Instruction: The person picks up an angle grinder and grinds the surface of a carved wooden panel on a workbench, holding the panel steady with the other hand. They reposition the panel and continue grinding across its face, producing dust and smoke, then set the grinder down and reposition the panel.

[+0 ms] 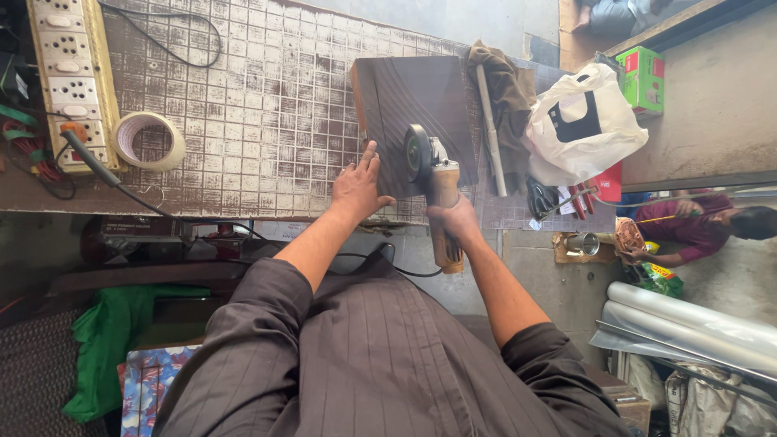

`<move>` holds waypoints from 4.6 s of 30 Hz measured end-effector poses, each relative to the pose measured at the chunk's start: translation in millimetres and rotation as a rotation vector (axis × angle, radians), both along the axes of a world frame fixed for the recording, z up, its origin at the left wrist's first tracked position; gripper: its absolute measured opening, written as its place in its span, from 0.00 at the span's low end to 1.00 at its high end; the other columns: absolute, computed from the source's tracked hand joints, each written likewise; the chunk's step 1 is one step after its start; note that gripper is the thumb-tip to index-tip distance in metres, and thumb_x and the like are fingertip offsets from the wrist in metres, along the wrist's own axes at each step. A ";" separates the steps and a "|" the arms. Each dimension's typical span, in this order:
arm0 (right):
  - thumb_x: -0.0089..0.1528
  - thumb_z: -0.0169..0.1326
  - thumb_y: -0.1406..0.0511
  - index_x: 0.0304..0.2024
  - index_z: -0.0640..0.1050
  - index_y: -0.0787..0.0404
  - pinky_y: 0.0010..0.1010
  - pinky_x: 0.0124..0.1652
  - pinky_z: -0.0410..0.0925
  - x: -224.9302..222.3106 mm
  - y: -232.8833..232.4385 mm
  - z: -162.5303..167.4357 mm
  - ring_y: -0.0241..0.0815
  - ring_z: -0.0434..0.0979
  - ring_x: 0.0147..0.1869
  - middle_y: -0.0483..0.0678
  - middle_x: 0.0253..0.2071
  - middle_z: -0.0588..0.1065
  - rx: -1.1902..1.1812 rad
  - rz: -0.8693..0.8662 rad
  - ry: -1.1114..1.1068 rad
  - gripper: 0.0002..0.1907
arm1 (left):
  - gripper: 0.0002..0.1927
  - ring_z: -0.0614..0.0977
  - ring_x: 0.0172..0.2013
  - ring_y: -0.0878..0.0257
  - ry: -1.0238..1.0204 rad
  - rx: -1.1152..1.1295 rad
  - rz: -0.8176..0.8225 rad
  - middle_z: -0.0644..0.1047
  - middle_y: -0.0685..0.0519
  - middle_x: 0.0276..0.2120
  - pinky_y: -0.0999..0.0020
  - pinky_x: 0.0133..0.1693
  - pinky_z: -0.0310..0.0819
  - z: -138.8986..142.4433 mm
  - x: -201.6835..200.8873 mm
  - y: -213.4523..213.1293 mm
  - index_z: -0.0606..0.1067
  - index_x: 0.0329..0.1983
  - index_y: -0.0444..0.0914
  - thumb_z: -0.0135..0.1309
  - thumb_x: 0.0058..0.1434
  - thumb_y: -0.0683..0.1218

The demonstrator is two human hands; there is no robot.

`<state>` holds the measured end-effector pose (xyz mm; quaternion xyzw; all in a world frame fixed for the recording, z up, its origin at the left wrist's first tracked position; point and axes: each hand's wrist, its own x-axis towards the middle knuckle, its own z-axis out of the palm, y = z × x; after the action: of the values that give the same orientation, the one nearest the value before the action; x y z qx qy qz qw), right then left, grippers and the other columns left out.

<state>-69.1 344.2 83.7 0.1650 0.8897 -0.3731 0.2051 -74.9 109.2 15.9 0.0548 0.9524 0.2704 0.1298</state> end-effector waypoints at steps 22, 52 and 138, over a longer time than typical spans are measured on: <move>0.48 0.68 0.62 0.52 0.75 0.65 0.34 0.46 0.74 -7.2 2.6 -6.3 0.42 0.82 0.45 0.52 0.43 0.81 0.018 0.000 0.002 0.31 | 0.57 0.77 0.56 0.45 0.054 -0.007 -0.007 0.49 0.50 0.77 0.56 0.55 0.73 -5.6 0.7 1.7 0.60 0.70 0.36 0.68 0.45 0.70; 0.46 0.68 0.62 0.49 0.76 0.65 0.35 0.42 0.75 -6.1 0.7 -5.3 0.41 0.82 0.40 0.51 0.39 0.80 -0.054 -0.010 0.004 0.29 | 0.56 0.76 0.57 0.45 -0.025 -0.039 -0.006 0.47 0.53 0.78 0.54 0.56 0.72 3.4 -0.7 -0.6 0.58 0.72 0.38 0.66 0.48 0.70; 0.46 0.67 0.60 0.53 0.73 0.67 0.34 0.44 0.75 -9.6 8.6 -7.1 0.42 0.82 0.42 0.53 0.41 0.80 -0.013 0.025 -0.047 0.35 | 0.58 0.74 0.61 0.47 -0.059 0.030 0.002 0.43 0.53 0.78 0.43 0.64 0.61 -11.9 5.2 3.3 0.52 0.76 0.38 0.64 0.52 0.69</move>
<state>-78.7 352.8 76.6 0.1613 0.8841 -0.3725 0.2315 -69.7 112.5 3.9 0.0477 0.9441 0.2861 0.1566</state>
